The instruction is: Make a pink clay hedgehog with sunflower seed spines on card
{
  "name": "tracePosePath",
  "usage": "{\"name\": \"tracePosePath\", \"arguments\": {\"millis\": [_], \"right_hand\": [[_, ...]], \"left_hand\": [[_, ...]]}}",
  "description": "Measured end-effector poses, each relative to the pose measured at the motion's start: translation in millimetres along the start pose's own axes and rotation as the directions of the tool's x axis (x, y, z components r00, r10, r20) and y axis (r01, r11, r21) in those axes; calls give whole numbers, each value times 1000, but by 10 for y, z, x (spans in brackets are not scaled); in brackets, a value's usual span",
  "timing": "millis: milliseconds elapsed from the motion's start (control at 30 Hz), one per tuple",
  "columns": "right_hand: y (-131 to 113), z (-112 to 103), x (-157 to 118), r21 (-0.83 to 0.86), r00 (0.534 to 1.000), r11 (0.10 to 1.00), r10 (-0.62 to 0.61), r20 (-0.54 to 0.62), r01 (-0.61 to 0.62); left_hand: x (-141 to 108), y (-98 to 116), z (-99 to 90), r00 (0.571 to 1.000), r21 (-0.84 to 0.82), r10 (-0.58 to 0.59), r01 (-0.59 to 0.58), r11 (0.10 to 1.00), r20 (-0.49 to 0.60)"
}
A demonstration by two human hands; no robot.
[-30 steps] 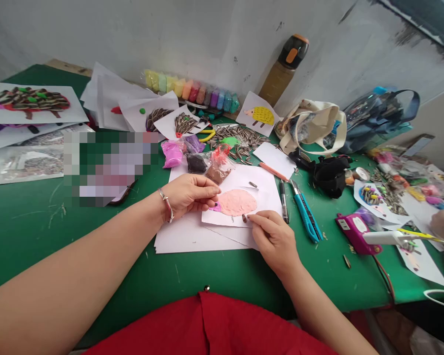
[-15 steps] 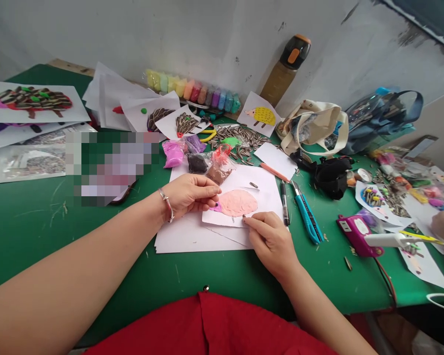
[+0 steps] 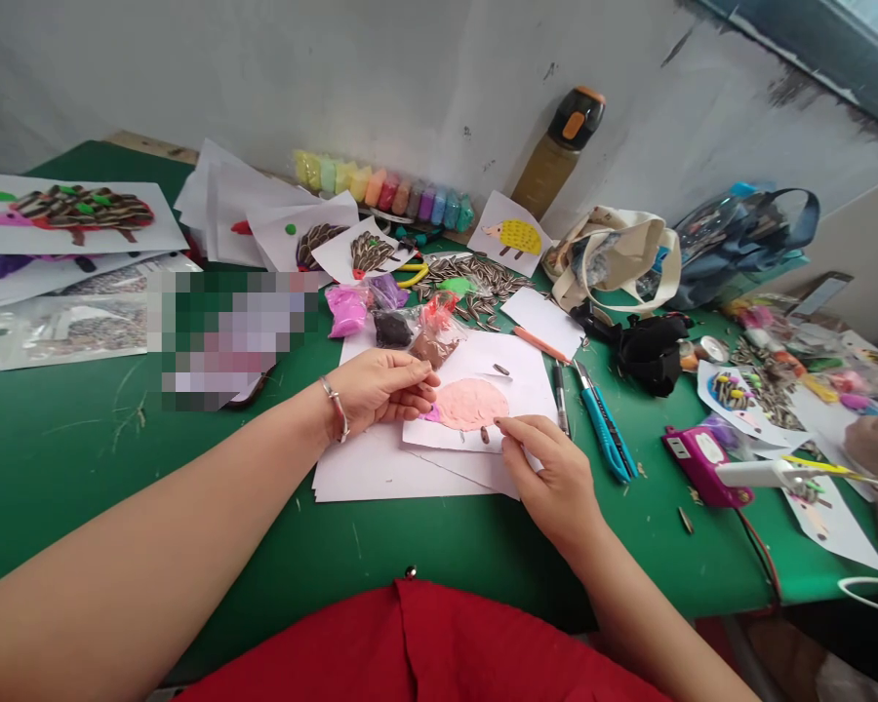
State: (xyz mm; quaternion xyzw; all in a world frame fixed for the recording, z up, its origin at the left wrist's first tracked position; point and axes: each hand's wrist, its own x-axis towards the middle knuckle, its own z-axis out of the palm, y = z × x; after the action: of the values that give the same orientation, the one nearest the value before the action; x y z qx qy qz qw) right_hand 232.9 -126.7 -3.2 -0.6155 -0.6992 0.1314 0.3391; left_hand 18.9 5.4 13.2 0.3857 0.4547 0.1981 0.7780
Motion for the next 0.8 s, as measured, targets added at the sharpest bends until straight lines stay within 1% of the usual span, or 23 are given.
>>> {"name": "tracePosePath", "arguments": {"millis": [67, 133, 200, 267, 433, 567, 667, 800], "right_hand": [[-103, -47, 85, -7, 998, 999, -39, 39, 40], [-219, -50, 207, -7, 995, 997, -82, 64, 82], [-321, 6, 344, -22, 990, 991, -129, 57, 131], [-391, 111, 469, -45, 984, 985, -165, 59, 168], [-432, 371, 648, -114, 986, 979, -167, 20, 168], [-423, 448, 695, -168, 986, 972, -163, 36, 167], [-419, 450, 705, -109, 990, 984, -138, 39, 142], [-398, 405, 684, 105, 999, 993, -52, -16, 53]], "left_hand": [[-11, 9, 8, 1000, 0, -13, 13, 1000, 1], [-25, 17, 16, 1000, -4, -17, 17, 1000, -2], [-40, 25, 21, 1000, -14, -10, 10, 1000, 2], [-56, 34, 22, 1000, -33, 0, 1, 999, 21], [-91, 40, 27, 996, -69, 38, -32, 997, 86], [-88, 5, 44, 990, -114, 71, -57, 992, 122], [-81, -11, 59, 986, -111, 82, -66, 992, 147], [-92, 10, 79, 986, -67, 63, -53, 996, 156]]}}
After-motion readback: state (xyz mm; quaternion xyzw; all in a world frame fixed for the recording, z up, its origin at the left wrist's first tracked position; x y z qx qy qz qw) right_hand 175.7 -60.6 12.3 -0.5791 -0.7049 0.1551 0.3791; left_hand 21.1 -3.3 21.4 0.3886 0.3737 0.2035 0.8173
